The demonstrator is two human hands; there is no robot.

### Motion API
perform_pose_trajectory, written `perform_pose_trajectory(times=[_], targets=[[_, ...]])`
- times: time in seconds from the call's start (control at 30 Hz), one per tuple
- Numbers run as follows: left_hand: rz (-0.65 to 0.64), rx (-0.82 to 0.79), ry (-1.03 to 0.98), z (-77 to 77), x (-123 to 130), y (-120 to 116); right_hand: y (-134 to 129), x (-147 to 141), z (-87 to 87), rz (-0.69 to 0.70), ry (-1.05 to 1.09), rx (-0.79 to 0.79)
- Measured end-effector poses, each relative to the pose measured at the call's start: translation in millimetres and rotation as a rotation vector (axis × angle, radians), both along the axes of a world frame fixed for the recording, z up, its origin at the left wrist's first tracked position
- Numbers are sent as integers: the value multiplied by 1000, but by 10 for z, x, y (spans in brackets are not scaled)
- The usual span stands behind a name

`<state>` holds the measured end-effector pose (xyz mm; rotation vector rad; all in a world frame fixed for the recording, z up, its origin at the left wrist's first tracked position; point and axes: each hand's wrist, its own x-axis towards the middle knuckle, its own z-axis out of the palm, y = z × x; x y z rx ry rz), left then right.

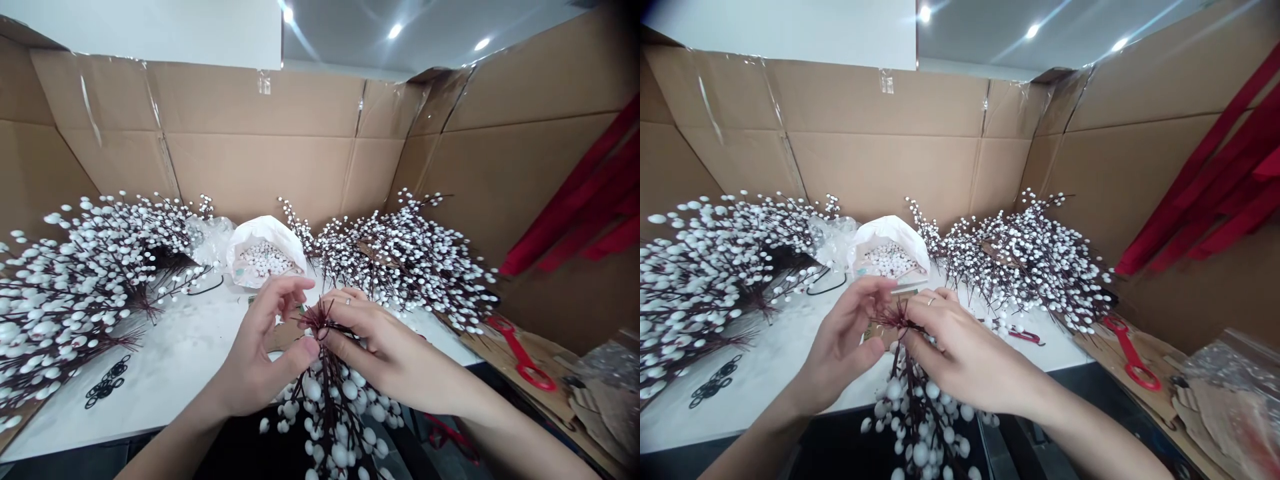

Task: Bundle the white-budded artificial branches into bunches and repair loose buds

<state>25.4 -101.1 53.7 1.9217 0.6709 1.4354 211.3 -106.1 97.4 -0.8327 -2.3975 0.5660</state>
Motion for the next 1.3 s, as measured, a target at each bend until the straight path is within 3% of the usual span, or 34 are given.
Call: perform_pose_trajectory(times=[0.07, 0.2, 0.33, 0.53, 0.77, 0.93, 1.1, 1.3], targets=[[-60, 84, 146, 99, -63, 87, -2, -8, 5, -3, -21, 4], [-62, 206, 298, 285, -113, 206, 0, -2, 20, 31, -31, 29], [-60, 248, 291, 406, -74, 208, 19, 29, 82, 43, -21, 103], [-18, 247, 246, 522, -14, 199, 83, 45, 197, -45, -44, 180], [14, 312, 194, 568, 52, 165, 78, 90, 284, -111, -113, 259], [-8, 208, 152, 586, 94, 150, 93, 157, 358, -134, -145, 219], [-1, 144, 122, 605, 115, 168, 155, 147, 422, -97, 31, 121], [54, 150, 97, 595, 99, 191, 217, 94, 384, -65, 148, 48]])
